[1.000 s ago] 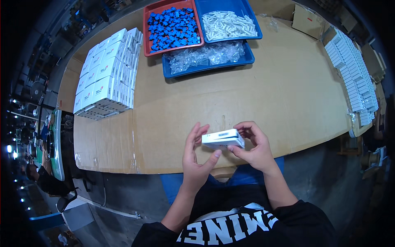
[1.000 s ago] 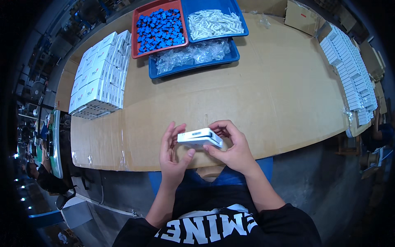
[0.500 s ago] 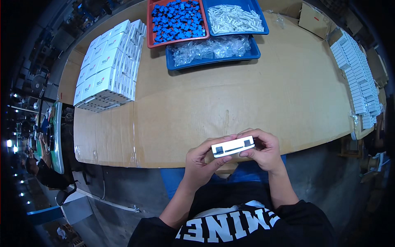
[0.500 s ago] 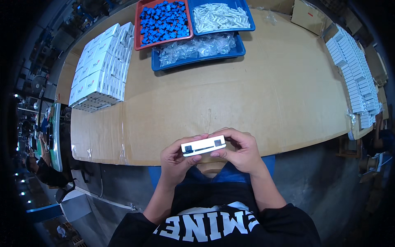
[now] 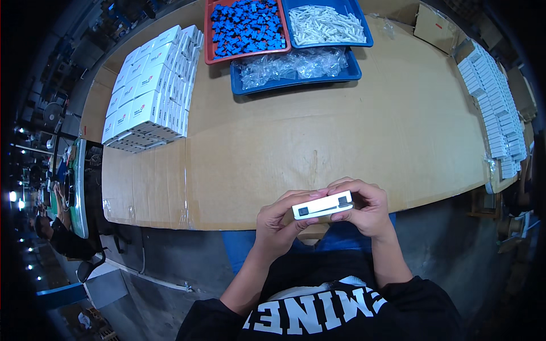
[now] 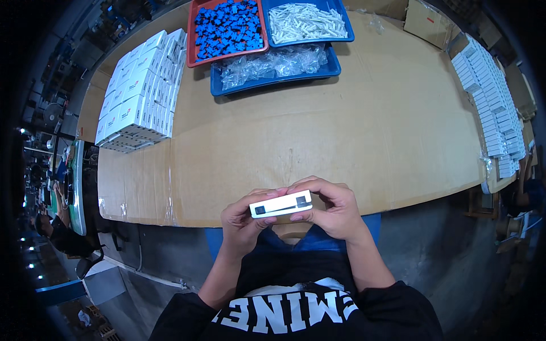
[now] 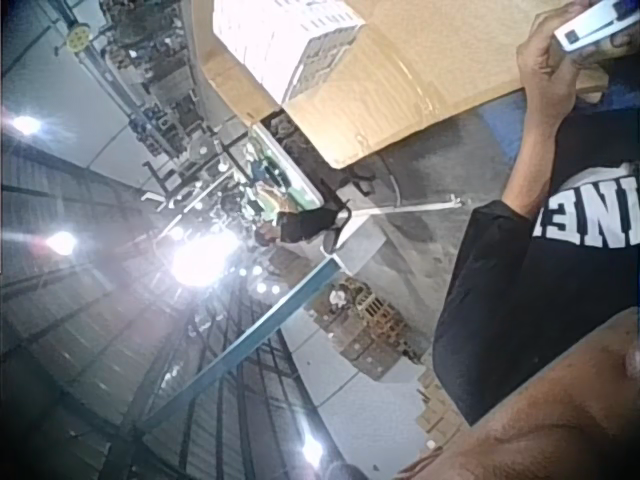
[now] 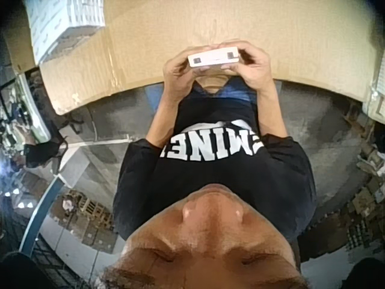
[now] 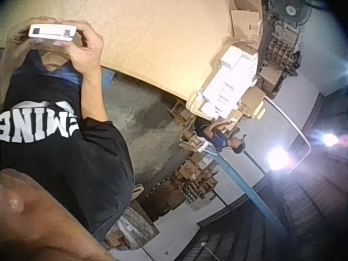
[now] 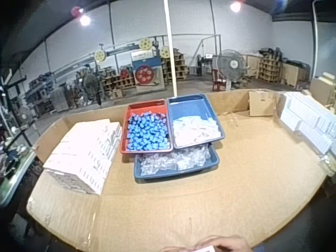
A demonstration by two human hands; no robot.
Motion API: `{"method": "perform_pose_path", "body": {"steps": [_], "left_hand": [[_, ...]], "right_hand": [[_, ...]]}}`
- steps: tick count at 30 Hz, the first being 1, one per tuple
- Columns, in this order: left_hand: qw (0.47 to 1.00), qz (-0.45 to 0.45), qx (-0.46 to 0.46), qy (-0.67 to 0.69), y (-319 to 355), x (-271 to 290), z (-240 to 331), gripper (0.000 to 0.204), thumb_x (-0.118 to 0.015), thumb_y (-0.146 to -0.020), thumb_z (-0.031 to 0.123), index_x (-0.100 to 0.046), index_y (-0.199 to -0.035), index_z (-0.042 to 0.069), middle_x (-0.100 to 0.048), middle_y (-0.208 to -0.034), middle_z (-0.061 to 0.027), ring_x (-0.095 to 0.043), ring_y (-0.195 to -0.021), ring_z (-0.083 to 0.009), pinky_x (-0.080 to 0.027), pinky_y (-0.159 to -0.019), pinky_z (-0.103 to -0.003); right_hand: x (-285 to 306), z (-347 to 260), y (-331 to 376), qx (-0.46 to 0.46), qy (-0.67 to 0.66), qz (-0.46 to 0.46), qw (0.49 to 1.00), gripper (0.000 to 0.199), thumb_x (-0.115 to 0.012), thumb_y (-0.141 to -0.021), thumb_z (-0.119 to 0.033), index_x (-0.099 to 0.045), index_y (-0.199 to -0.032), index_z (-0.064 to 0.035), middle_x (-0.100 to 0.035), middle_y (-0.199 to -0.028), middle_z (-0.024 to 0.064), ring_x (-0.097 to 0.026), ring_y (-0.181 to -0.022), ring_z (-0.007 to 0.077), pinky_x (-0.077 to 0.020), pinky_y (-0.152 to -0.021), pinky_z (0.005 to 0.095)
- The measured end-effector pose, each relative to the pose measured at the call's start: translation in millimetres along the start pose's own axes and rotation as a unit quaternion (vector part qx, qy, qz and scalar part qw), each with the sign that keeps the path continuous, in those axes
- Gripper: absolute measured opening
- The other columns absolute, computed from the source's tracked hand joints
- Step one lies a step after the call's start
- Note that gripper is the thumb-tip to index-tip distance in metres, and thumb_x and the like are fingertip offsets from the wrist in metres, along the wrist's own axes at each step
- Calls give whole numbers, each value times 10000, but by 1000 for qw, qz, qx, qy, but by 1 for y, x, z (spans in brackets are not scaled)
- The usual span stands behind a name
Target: The person assembles electronic components by hand, inserting blue caps, white connectors, and a circuit board into a plastic housing, then places the finished unit onto a stack of completed units.
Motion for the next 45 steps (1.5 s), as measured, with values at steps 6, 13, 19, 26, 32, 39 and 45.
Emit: {"method": "perform_pose_path", "body": {"steps": [6,13,19,26,32,39,45], "left_hand": [[1000,-3,-3,-1,0,2,-3,340,-765,-920,39,-682,-1242,-34,-699,-1277,-218,-665,-1217,-287,-550,-1017,-370],[999,4,28,19,-1,-1,-1,368,-770,-917,51,-675,-1268,-5,-695,-1308,-159,-669,-1208,-251,-524,-1061,-365],[991,44,122,43,2,1,-11,351,-749,-948,22,-626,-1272,-32,-673,-1233,-96,-631,-1172,-164,-475,-1049,-292],[992,21,124,-1,0,-9,2,314,-740,-944,-25,-611,-1227,-64,-679,-1086,-78,-666,-1049,-114,-557,-898,-242],[993,16,120,9,5,-3,-10,291,-726,-937,-62,-614,-1205,-54,-685,-1116,-93,-680,-1043,-126,-575,-905,-260],[991,-4,133,13,3,-10,-3,530,-714,-1014,297,-532,-1382,-38,-657,-1240,-132,-659,-1160,-191,-550,-995,-348],[864,-120,296,389,10,-9,-19,752,-230,-1109,598,-412,-1518,-6,-604,-1352,-205,-682,-1117,-299,-511,-1068,-462]], "right_hand": [[-3,0,1,12,11,19,1000,356,-855,-788,17,-716,-1116,39,-754,-1100,156,-727,-1036,227,-557,-932,336],[-2,3,2,13,22,27,999,324,-850,-810,7,-715,-1101,43,-755,-1078,166,-727,-1028,223,-564,-905,328],[-10,-2,0,-59,-71,107,990,357,-845,-822,6,-697,-1146,33,-727,-1142,136,-697,-1070,185,-537,-932,300],[-4,-3,-2,-18,54,24,998,313,-839,-848,-42,-713,-1131,6,-697,-1058,90,-668,-984,149,-507,-870,273],[-3,0,1,-12,73,19,997,303,-844,-849,-57,-718,-1116,15,-693,-1004,84,-674,-926,153,-514,-820,275],[-5,5,6,-52,-63,90,993,336,-818,-888,-50,-689,-1190,22,-717,-1074,77,-681,-974,138,-560,-841,270],[-4,13,14,-97,-147,87,981,355,-785,-919,-45,-654,-1244,11,-720,-1079,81,-683,-986,125,-585,-802,254]]}}
Point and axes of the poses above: each hand's wrist, its own y-axis away from the middle knuckle, its own x-axis out of the back of the hand, z = x × y, the point moved 1 cm from there along -y, towards the middle knuckle
